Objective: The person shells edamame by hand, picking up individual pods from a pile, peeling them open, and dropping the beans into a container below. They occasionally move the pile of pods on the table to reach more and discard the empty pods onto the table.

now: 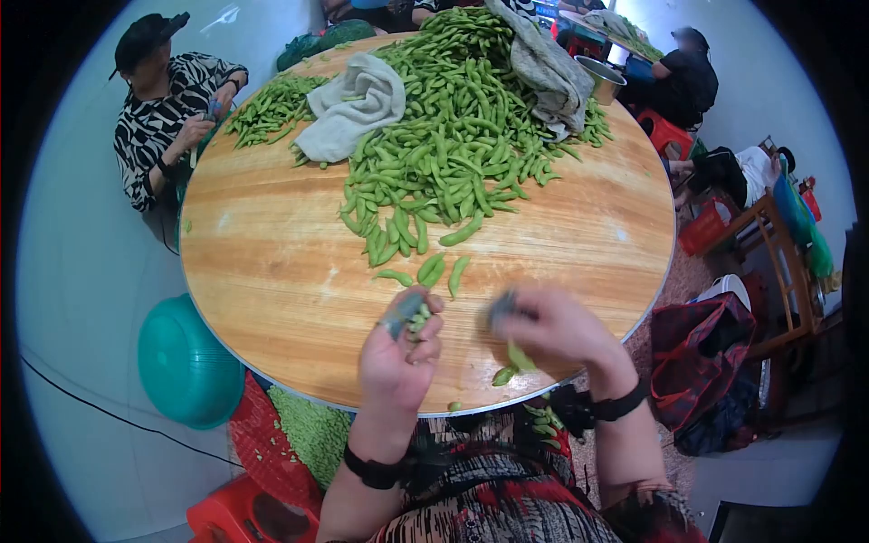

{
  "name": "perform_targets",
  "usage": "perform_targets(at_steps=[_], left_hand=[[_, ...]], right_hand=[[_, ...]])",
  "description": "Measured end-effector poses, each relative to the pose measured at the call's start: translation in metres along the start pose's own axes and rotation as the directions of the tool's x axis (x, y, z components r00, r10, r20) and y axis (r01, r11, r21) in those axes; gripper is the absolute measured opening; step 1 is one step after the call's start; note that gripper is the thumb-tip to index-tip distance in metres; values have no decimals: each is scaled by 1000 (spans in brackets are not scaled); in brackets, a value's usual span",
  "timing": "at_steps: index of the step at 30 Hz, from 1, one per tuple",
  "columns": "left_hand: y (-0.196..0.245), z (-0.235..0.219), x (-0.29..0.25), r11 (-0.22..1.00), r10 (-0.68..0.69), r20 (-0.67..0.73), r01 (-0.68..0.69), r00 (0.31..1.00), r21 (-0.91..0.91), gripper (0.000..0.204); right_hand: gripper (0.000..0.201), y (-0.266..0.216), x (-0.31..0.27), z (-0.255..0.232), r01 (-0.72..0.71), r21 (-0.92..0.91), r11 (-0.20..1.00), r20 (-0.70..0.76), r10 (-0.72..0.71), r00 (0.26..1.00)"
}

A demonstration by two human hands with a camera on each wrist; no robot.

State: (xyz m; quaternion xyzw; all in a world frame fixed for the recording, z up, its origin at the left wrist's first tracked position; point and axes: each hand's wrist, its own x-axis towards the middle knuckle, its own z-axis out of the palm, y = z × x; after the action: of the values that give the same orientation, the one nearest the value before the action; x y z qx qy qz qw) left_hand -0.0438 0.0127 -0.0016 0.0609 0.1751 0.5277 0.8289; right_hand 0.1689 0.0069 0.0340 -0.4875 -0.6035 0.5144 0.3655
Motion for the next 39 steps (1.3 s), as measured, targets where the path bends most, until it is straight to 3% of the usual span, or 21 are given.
perform_targets(at_steps=[1, 3, 5, 9, 11, 12, 14, 15, 17, 19, 21, 22, 26, 28, 29, 31, 33, 35, 36, 37, 39], left_hand=[[9, -4, -2, 999, 49, 31, -48, 998, -22, 16], [14, -6, -3, 994, 97, 54, -95, 994, -51, 17], [17, -3, -5, 987, 150, -51, -147, 987, 65, 18], [13, 13, -16, 928, 204, -46, -179, 978, 326, 18], [12, 16, -29, 506, 162, 0, -83, 987, 858, 17], [11, 15, -36, 512, 161, -11, -74, 987, 856, 17], [10, 13, -49, -96, 34, 415, -411, 909, 907, 18], [7, 11, -53, -94, 31, 404, -399, 914, 912, 18], [-1, 10, -58, -340, -52, 406, -398, 912, 852, 25], [-3, 12, -58, -287, -36, 344, -339, 938, 896, 23], [-4, 10, -59, -415, -6, 389, -356, 921, 837, 19], [-2, 11, -62, -418, -3, 385, -351, 923, 838, 19], [41, -25, -96, -41, 216, 104, -98, 971, 994, 14], [62, -58, -127, 608, 393, -129, -152, 910, 779, 11], [70, -75, -138, 719, 420, -128, -243, 899, 652, 9], [84, -128, -153, 721, 447, -218, -205, 868, 662, 6], [89, -192, -161, 781, 481, -496, -95, 723, 618, 7], [91, -276, -164, 672, 484, -590, 158, 646, 724, 18], [94, -309, -167, 455, 437, -686, 515, 582, 727, 30], [99, -313, -171, 457, 434, -688, 517, 581, 724, 30], [106, -316, -176, -270, 762, -141, 508, 632, 818, 28]], right_hand=[[24, -5, -3, -2, 111, -423, 899, 369, 59, 927], [20, -13, 2, 4, 145, -503, 852, 367, 59, 928], [22, -7, 26, 12, 162, -607, 778, -27, -224, 974], [19, -5, 63, 19, 177, -823, 540, 40, -257, 966], [19, -6, 62, 17, 192, -831, 523, 69, -245, 967], [19, -6, 61, 17, 209, -834, 510, 96, -238, 967], [20, -6, 54, 15, 187, -787, 588, 64, -225, 972], [21, -5, 49, 14, 166, -735, 657, 30, -213, 977], [22, -6, 40, 15, 145, -706, 694, 10, -194, 981], [23, -4, 32, 16, 124, -678, 724, -14, -181, 983], [23, 0, 23, 20, 148, -638, 756, -28, -215, 976], [23, 1, 20, 21, 152, -634, 758, -24, -216, 976], [22, 5, 7, 22, 172, -513, 841, -56, -232, 971], [22, 3, 2, 24, 126, -481, 867, -77, -185, 980], [22, 2, 1, 26, 146, -467, 872, -51, -191, 980], [22, 4, -2, 30, 161, -454, 877, -26, -193, 981], [20, 6, -3, 35, 198, -467, 862, 16, -215, 976], [20, 5, -3, 38, 229, -463, 856, 35, -240, 970], [20, 6, -4, 39, 252, -461, 851, 51, -258, 965], [20, 6, -5, 41, 249, -462, 851, 53, -254, 966], [18, 6, -8, 44, 226, -290, 930, 76, -213, 974]])
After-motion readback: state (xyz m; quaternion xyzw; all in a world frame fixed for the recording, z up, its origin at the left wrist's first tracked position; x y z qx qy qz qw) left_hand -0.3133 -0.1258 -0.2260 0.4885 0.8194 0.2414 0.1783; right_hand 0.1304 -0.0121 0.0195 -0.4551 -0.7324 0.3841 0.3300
